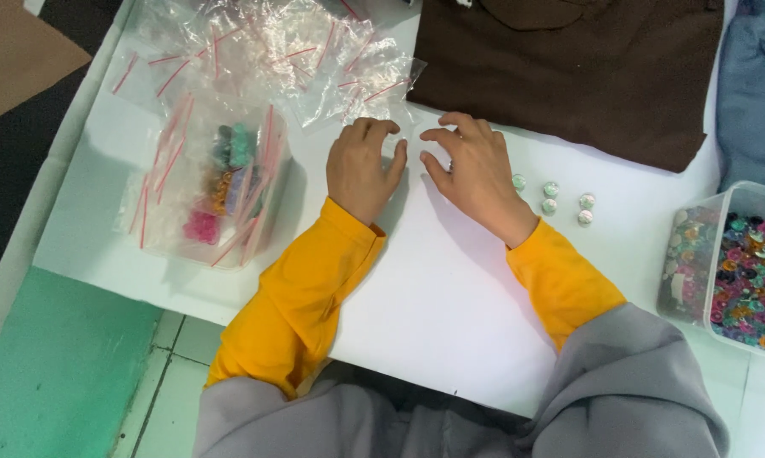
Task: Sorting small decorative buttons from a container and placing them into plastic bags
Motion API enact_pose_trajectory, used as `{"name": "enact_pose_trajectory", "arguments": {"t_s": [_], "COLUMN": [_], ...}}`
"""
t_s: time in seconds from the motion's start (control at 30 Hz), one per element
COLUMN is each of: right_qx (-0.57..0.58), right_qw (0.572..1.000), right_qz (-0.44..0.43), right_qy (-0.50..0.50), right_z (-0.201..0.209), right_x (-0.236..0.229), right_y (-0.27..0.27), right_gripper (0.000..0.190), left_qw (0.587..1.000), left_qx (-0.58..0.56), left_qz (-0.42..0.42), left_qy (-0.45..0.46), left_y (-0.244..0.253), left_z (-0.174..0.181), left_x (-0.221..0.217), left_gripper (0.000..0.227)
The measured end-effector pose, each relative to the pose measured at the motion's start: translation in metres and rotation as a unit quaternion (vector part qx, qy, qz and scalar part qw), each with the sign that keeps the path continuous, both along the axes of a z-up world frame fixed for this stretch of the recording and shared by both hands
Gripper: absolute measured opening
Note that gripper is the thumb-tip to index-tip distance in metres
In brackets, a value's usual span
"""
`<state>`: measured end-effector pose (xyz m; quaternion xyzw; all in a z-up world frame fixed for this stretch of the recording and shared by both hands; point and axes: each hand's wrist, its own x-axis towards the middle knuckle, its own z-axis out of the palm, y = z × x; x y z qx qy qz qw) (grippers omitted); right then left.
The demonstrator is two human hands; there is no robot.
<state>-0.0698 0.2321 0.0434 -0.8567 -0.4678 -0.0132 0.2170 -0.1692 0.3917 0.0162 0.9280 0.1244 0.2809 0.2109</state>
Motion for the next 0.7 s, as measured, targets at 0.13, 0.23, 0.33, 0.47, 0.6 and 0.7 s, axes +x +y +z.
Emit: {"name": "enact_pose_trajectory", "arguments": {"t_s": [0.13, 0.23, 0.33, 0.47, 0.6, 0.7], "right_qx": [0.000, -0.021, -0.076, -0.116, -0.101, -0.086], "right_qw": [0.999, 0.988, 0.990, 0.986, 0.977, 0.971], "right_qz": [0.033, 0.039, 0.034, 0.018, 0.020, 0.018], "right_qy": [-0.010, -0.146, -0.115, -0.116, -0.185, -0.221], "right_z": [0.004, -0.020, -0.048, -0.078, -0.086, -0.087], "right_x": [-0.013, -0.012, -0.007, 0.004, 0.013, 0.014], "right_y": [0.035, 0.058, 0.073, 0.075, 0.070, 0.067], "right_gripper": [0.024, 0.024, 0.037, 0.045, 0.034, 0.027], "left_qw": [0.997, 0.993, 0.982, 0.969, 0.973, 0.975], "left_qx": [0.051, 0.101, 0.160, 0.210, 0.196, 0.188], "left_qz": [0.058, 0.054, 0.093, 0.123, 0.098, 0.098], "left_qy": [-0.019, -0.023, 0.024, 0.044, 0.077, 0.072], "left_y": [0.020, 0.028, 0.027, 0.025, 0.019, 0.018], "left_z": [-0.025, -0.061, -0.083, -0.094, -0.075, -0.072], "left_x": [0.007, 0.019, 0.026, 0.027, 0.021, 0.020], "left_gripper": [0.015, 0.015, 0.024, 0.016, 0.012, 0.010]}}
